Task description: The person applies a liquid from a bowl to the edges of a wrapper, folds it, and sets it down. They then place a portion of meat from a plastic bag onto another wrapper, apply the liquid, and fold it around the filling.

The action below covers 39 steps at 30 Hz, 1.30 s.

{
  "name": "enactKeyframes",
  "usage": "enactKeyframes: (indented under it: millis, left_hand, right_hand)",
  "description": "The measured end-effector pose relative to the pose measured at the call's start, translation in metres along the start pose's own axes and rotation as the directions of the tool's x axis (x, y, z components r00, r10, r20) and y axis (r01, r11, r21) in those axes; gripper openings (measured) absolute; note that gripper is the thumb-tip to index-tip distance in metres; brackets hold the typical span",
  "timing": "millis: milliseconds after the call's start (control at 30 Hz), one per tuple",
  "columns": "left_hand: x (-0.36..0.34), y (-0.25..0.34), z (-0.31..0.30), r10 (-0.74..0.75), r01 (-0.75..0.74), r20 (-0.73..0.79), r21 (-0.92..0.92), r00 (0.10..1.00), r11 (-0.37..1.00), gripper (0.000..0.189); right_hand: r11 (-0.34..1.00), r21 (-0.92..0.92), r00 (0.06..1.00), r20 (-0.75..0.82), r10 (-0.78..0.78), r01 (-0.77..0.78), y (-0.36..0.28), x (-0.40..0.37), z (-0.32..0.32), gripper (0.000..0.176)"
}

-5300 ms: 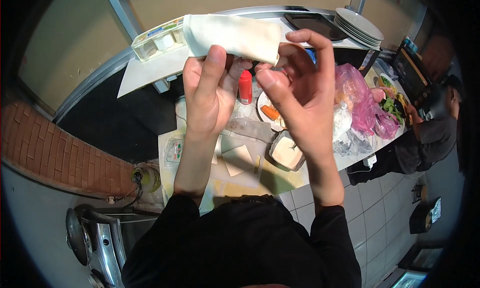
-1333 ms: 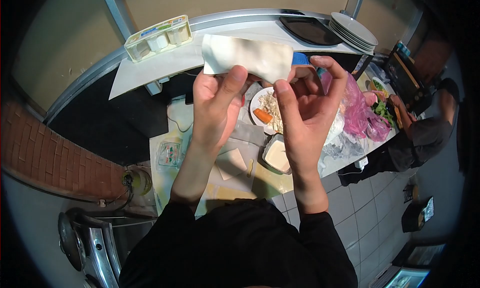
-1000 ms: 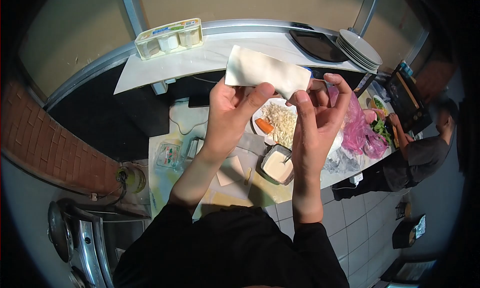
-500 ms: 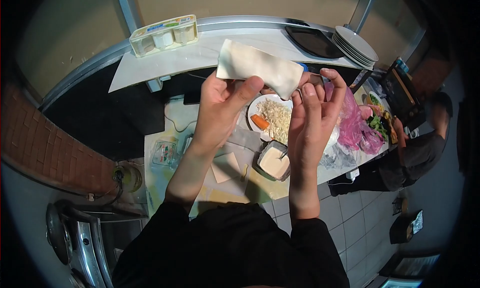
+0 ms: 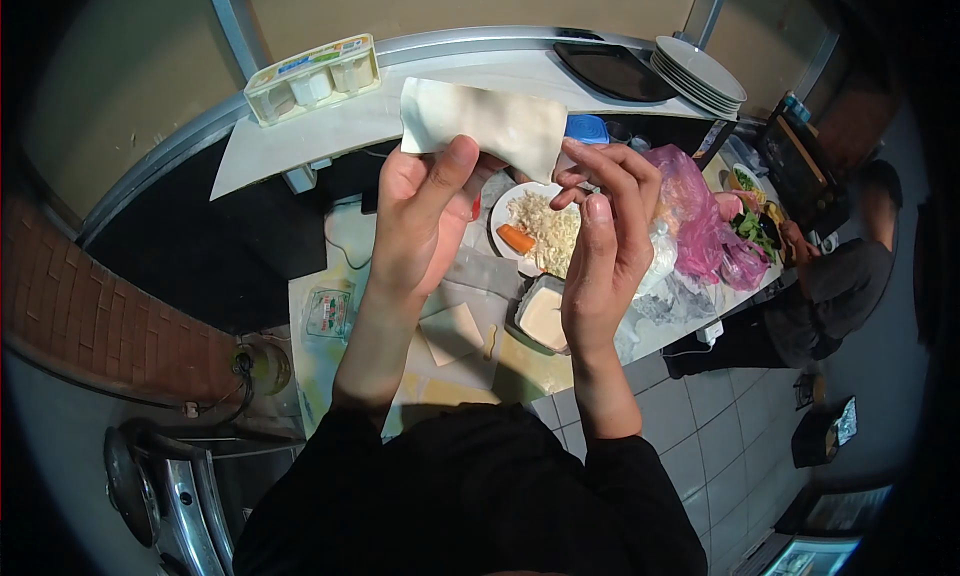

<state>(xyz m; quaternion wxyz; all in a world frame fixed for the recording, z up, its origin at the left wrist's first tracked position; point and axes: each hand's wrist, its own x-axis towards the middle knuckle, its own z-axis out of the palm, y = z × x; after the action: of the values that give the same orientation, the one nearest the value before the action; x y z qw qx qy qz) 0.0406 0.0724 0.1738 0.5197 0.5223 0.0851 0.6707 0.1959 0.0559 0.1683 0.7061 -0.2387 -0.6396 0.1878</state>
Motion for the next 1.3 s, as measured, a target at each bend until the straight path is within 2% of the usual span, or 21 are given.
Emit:
enactKeyframes:
  millis: [233,333,533,633,700,833,900,933,967,1033,1100,1133,1167,1300]
  left_hand:
    - [-0.001,0.001,-0.001,0.025,-0.025,-0.014,0.02,1.0,0.999,0.044]
    - [0.0,0.001,-0.001,0.036,-0.036,-0.025,0.026,0.999,0.999,0.045]
    - [0.0,0.0,0.0,0.043,-0.043,-0.024,0.023,0.999,0.999,0.045]
    - [0.0,-0.001,-0.002,0.043,-0.042,-0.029,0.023,0.999,0.999,0.044]
    - [0.001,-0.001,-0.003,0.041,-0.04,-0.034,0.025,0.999,0.999,0.044]
    - [0.0,0.001,-0.007,0.054,-0.052,-0.055,0.031,0.997,0.998,0.044]
    - [-0.001,0.001,-0.012,0.045,-0.043,-0.072,0.026,0.996,0.999,0.044]
    - [-0.003,0.0,-0.015,0.091,-0.092,-0.12,-0.001,0.989,0.996,0.039]
    - [-0.006,-0.001,-0.019,0.125,-0.131,-0.175,-0.028,0.977,0.991,0.034]
    - [-0.016,-0.001,-0.034,0.15,-0.161,-0.178,-0.051,0.973,0.986,0.031]
    - [-0.031,0.001,-0.053,0.128,-0.135,-0.173,-0.026,0.976,0.991,0.032]
    - [-0.037,0.001,-0.056,0.099,-0.106,-0.214,-0.021,0.972,0.994,0.034]
    - [-0.044,0.001,-0.058,0.074,-0.08,-0.255,-0.014,0.964,0.997,0.035]
    - [-0.055,-0.01,-0.061,0.015,-0.008,-0.321,0.023,0.947,1.0,0.039]
  right_hand:
    - [0.997,-0.075,1.0,0.009,-0.002,0.003,-0.001,-0.007,-0.003,0.031]
    - [0.996,-0.093,0.999,0.041,-0.001,0.005,-0.002,-0.01,-0.005,0.024]
    - [0.988,0.1,0.992,-0.039,0.118,-0.113,-0.009,-0.008,0.001,0.023]
    - [0.995,0.019,0.995,0.0,0.098,-0.098,-0.005,-0.009,-0.001,0.022]
    - [0.992,-0.126,0.999,0.035,0.012,-0.007,0.0,-0.012,-0.005,0.021]
    - [0.978,-0.206,0.999,0.033,0.028,-0.02,0.004,-0.018,-0.014,0.021]
    - [0.981,-0.116,0.988,0.018,0.155,-0.152,0.011,-0.027,-0.024,0.021]
    - [0.967,-0.124,0.972,0.048,0.229,-0.222,0.015,-0.031,-0.033,0.022]
    - [0.94,-0.287,0.971,0.096,0.218,-0.183,0.03,-0.039,-0.048,0.025]
    - [0.879,-0.42,0.945,0.126,0.303,-0.226,0.058,-0.063,-0.077,0.029]
    - [0.762,-0.555,0.882,0.102,0.459,-0.332,0.085,-0.102,-0.107,0.034]
    - [0.729,-0.565,0.846,0.099,0.524,-0.386,0.11,-0.132,-0.128,0.037]
    - [0.663,-0.649,0.819,0.104,0.564,-0.374,0.123,-0.159,-0.145,0.041]
    - [0.513,-0.778,0.771,0.06,0.634,-0.362,0.112,-0.21,-0.167,0.045]
